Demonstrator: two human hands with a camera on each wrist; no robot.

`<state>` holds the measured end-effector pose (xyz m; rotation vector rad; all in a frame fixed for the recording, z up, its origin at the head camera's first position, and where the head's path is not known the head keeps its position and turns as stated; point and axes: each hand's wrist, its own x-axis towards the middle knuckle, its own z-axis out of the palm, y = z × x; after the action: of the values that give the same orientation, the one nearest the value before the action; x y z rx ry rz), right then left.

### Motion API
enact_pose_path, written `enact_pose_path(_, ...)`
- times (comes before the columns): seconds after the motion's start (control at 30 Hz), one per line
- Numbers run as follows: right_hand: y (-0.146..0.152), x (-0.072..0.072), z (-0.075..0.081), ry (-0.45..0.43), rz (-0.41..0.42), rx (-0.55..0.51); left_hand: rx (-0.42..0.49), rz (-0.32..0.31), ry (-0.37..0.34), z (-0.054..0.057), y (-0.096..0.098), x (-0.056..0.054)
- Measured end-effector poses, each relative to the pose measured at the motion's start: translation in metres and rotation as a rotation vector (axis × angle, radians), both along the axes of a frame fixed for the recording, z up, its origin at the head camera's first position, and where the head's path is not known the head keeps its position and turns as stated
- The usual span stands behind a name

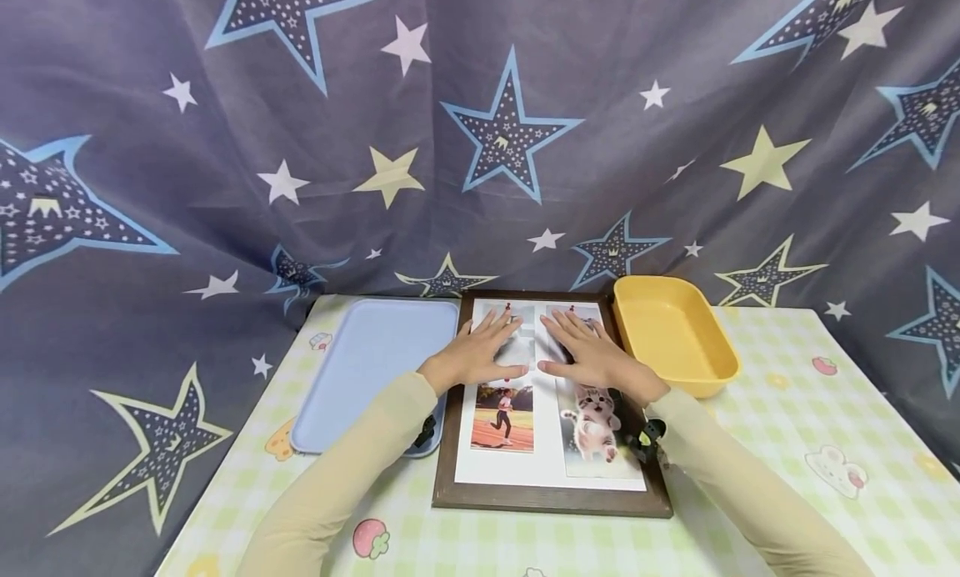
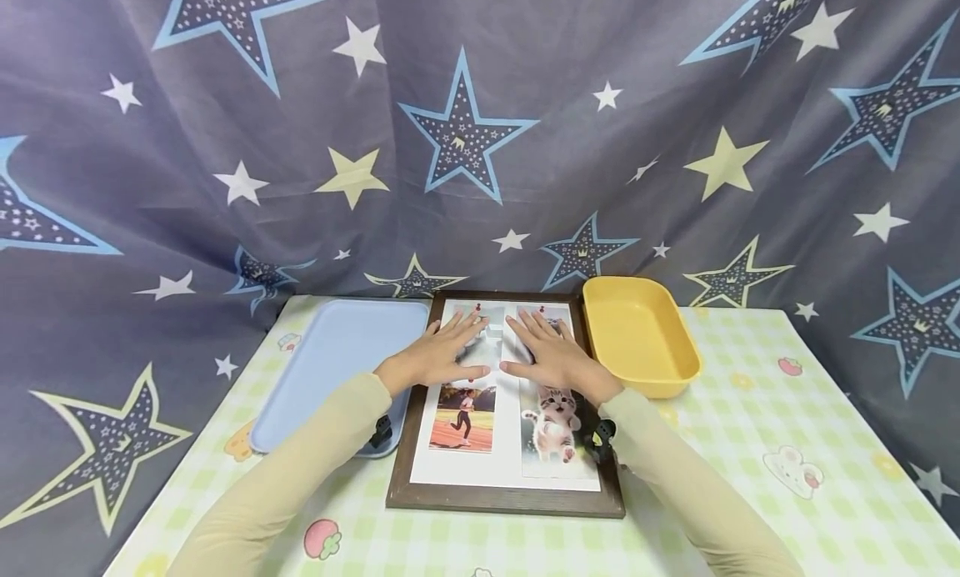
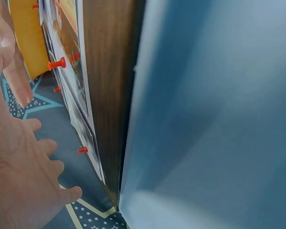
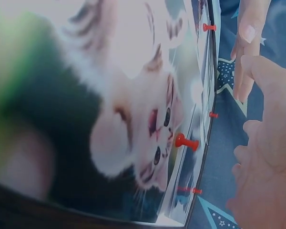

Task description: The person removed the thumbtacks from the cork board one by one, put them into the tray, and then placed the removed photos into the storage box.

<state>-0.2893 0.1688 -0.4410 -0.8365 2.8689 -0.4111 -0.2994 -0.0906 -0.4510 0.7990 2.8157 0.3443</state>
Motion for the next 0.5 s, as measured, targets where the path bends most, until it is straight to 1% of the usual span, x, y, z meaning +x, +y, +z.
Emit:
enact_pose_path(0.2, -0.003, 0.001, 0.002, 0.032, 0.017, 0.009, -0.019, -0.005, -0.003, 0.003, -0.002, 0.002)
enact_pose_path(0.33, -0.005, 0.001, 0.008, 0.050, 0.040, 0.014, -0.015, -0.009, -0.009, 0.006, -0.004, 0.004)
enact_pose_path(0.5, -0.007, 0.005, 0.014, 0.057, 0.075, 0.010, -0.004, -0.027, 0.017, 0.005, -0.008, 0.007)
